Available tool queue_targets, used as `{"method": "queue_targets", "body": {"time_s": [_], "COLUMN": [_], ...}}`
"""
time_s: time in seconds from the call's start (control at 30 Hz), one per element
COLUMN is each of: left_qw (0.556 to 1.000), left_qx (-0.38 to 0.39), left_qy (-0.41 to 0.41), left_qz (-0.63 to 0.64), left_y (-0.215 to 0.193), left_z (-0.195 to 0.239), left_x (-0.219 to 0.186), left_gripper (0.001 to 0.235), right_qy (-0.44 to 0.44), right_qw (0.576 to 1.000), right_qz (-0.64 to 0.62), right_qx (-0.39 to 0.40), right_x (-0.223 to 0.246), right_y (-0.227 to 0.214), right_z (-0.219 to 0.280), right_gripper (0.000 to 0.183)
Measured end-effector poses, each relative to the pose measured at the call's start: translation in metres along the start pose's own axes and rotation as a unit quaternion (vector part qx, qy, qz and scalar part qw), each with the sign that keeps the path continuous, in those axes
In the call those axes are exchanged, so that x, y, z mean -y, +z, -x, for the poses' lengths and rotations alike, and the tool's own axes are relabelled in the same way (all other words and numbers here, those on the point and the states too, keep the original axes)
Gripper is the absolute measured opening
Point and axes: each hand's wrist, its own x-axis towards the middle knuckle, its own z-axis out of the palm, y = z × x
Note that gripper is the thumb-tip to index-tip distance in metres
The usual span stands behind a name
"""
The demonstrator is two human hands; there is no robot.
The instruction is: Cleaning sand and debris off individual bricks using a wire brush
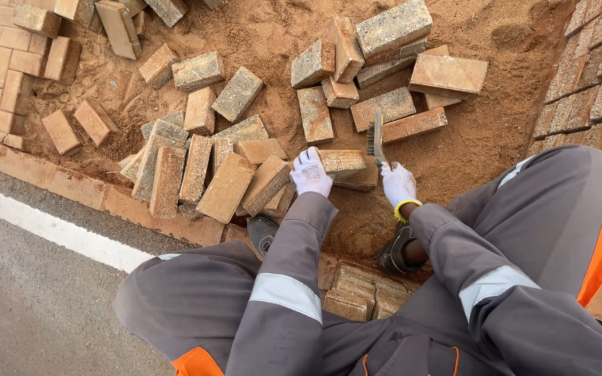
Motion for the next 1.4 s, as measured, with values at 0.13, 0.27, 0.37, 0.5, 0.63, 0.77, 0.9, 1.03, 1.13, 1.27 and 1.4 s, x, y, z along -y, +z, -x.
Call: {"method": "queue_targets", "body": {"time_s": [0.13, 0.27, 0.37, 0.5, 0.63, 0.77, 0.9, 1.03, 1.13, 1.27, 1.4], "left_qw": [1.000, 1.000, 1.000, 1.000, 1.000, 1.000, 1.000, 1.000, 1.000, 1.000, 1.000], "left_qx": [0.002, -0.001, -0.005, 0.000, 0.000, 0.001, 0.003, -0.015, -0.006, -0.007, -0.008], "left_qy": [-0.007, -0.008, -0.007, -0.009, -0.007, -0.004, 0.003, -0.004, -0.002, 0.003, -0.007], "left_qz": [-0.003, -0.010, 0.006, 0.016, -0.008, -0.003, -0.011, -0.006, 0.005, -0.015, -0.005], "left_y": [0.004, 0.004, -0.004, 0.002, 0.004, -0.010, -0.014, -0.002, -0.010, -0.007, -0.002], "left_z": [0.005, 0.004, 0.002, 0.004, 0.004, 0.003, 0.007, 0.004, 0.000, 0.003, 0.003], "left_x": [-0.001, 0.001, 0.003, 0.006, 0.004, -0.003, -0.009, -0.004, -0.001, -0.007, -0.003], "left_gripper": [0.104, 0.101, 0.104, 0.102, 0.098, 0.104, 0.104, 0.094, 0.105, 0.104, 0.104], "right_qy": [-0.052, -0.110, -0.053, 0.012, -0.096, -0.053, -0.040, -0.123, -0.074, -0.061, -0.157], "right_qw": [0.993, 0.991, 0.998, 0.995, 0.990, 0.998, 0.995, 0.989, 0.996, 0.996, 0.986], "right_qz": [-0.108, -0.057, -0.012, -0.103, -0.088, -0.026, -0.093, -0.054, -0.033, 0.063, 0.032], "right_qx": [0.012, 0.048, 0.032, 0.010, 0.049, 0.027, 0.009, 0.057, 0.023, 0.016, 0.033], "right_x": [0.105, 0.083, 0.033, 0.068, 0.072, 0.009, 0.077, 0.058, 0.021, 0.045, 0.065], "right_y": [-0.023, 0.006, 0.008, -0.018, -0.007, -0.003, -0.030, -0.005, -0.001, -0.016, -0.009], "right_z": [0.064, 0.053, 0.011, 0.046, 0.066, 0.025, 0.062, 0.073, 0.046, 0.049, 0.071], "right_gripper": [0.039, 0.050, 0.055, 0.057, 0.042, 0.055, 0.060, 0.043, 0.059, 0.058, 0.052]}}
